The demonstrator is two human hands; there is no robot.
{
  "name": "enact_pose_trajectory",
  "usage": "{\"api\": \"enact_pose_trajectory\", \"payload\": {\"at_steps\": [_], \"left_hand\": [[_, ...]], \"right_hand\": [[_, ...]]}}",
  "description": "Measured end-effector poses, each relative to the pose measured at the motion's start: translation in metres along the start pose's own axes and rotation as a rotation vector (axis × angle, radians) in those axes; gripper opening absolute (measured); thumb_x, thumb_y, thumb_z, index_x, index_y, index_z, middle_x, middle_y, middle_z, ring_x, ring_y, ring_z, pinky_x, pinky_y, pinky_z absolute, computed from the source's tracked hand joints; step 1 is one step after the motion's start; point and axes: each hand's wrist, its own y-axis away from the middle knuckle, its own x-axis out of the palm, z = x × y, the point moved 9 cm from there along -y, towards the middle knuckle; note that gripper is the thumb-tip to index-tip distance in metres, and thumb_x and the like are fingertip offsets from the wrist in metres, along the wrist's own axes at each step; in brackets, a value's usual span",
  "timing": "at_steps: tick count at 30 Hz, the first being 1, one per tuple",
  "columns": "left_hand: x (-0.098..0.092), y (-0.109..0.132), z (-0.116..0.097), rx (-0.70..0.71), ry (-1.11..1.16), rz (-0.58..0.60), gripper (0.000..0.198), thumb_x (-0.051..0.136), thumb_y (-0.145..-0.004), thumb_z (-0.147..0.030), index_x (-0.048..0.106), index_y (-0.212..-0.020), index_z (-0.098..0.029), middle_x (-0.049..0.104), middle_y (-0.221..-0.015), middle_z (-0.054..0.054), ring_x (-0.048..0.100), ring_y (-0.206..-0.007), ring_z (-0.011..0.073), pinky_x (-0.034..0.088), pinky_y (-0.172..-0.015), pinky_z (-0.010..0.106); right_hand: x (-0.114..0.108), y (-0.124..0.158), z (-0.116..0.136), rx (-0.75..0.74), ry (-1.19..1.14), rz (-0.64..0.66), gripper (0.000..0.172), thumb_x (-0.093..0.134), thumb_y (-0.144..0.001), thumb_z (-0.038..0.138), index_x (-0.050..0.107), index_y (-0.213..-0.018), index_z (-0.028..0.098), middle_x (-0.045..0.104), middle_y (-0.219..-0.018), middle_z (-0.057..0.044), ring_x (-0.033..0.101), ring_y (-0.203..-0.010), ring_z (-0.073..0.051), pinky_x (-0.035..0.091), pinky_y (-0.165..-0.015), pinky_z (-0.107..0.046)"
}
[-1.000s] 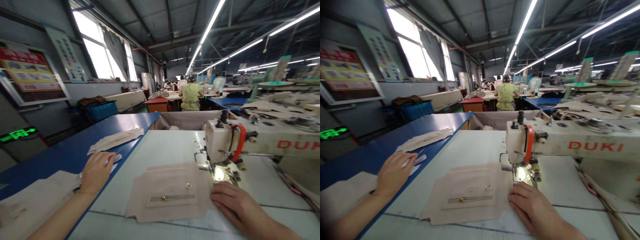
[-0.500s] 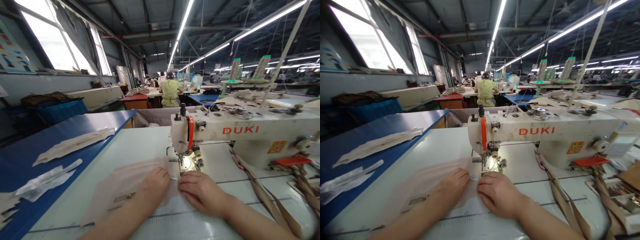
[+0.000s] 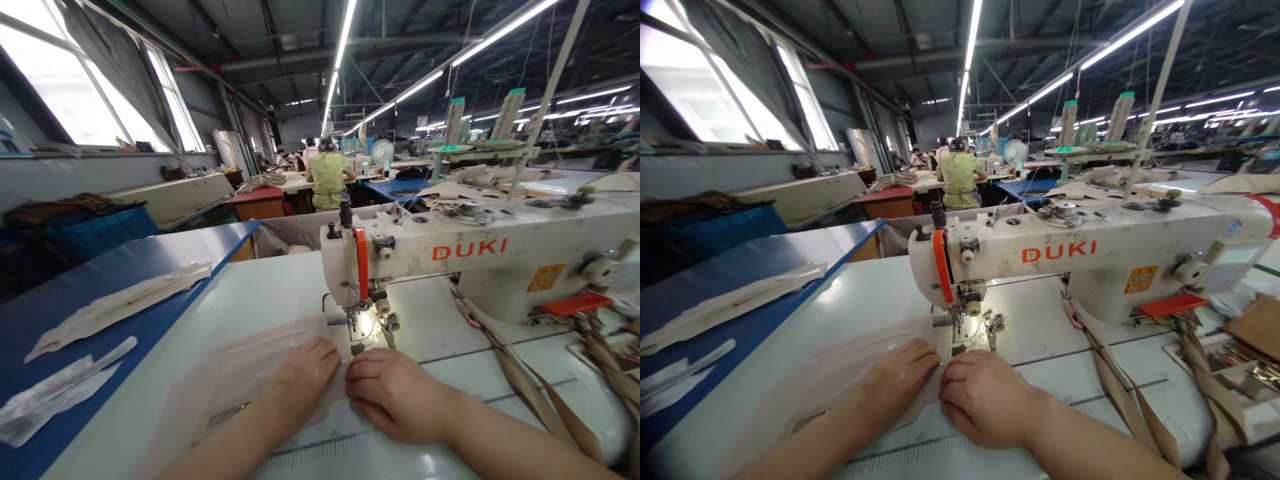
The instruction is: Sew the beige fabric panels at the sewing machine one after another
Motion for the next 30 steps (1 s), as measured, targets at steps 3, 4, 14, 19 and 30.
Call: {"api": "enact_pose_trajectory", "payload": {"at_steps": [3, 4, 14, 19, 30], "left_hand": [[-0.0005, -0.0021, -0.0002, 0.035, -0.01, -0.046, 0.022, 0.045, -0.091, -0.002, 0.061, -0.09, -0.017, 0.065, -0.092, 0.006, 0.061, -0.086, 0.0219, 0.054, -0.077, 0.036], [-0.0006, -0.0027, 0.0, 0.04, -0.01, -0.056, 0.022, 0.045, -0.091, -0.003, 0.061, -0.09, -0.017, 0.065, -0.092, 0.006, 0.061, -0.086, 0.0221, 0.054, -0.077, 0.036], [0.0061, -0.0003, -0.0001, 0.066, -0.017, -0.13, 0.021, 0.054, -0.083, 0.001, 0.061, -0.093, -0.017, 0.066, -0.09, 0.006, 0.063, -0.083, 0.0243, 0.055, -0.074, 0.038], [0.0006, 0.0013, -0.0019, 0.08, -0.02, -0.195, 0.022, 0.051, -0.085, 0.0, 0.061, -0.094, -0.018, 0.067, -0.09, 0.006, 0.063, -0.081, 0.0234, 0.055, -0.071, 0.037], [0.0021, 0.0019, -0.0011, 0.074, -0.04, -0.207, 0.027, 0.044, -0.086, 0.001, 0.061, -0.095, -0.018, 0.068, -0.091, 0.006, 0.064, -0.082, 0.0221, 0.056, -0.072, 0.036]], "right_hand": [[-0.0007, -0.0011, -0.0007, 0.005, 0.01, -0.001, 0.019, 0.051, -0.093, 0.019, 0.07, -0.097, 0.016, 0.071, -0.095, -0.007, 0.063, -0.091, -0.02, 0.049, -0.092, -0.032], [-0.001, -0.0015, -0.0007, 0.004, 0.01, -0.001, 0.02, 0.05, -0.094, 0.02, 0.07, -0.096, 0.016, 0.071, -0.094, -0.007, 0.063, -0.091, -0.02, 0.05, -0.091, -0.032], [0.0008, -0.0026, -0.0021, 0.008, 0.014, 0.018, 0.02, 0.05, -0.094, 0.02, 0.069, -0.096, 0.016, 0.07, -0.094, -0.006, 0.062, -0.091, -0.02, 0.049, -0.092, -0.03], [0.0015, -0.0032, -0.0028, 0.021, 0.022, 0.029, 0.019, 0.052, -0.092, 0.019, 0.07, -0.096, 0.015, 0.07, -0.094, -0.006, 0.062, -0.091, -0.02, 0.048, -0.09, -0.03], [0.0003, -0.003, -0.0013, 0.033, -0.018, 0.026, 0.017, 0.052, -0.091, 0.016, 0.069, -0.094, 0.015, 0.07, -0.094, -0.007, 0.062, -0.09, -0.019, 0.048, -0.092, -0.029]]}}
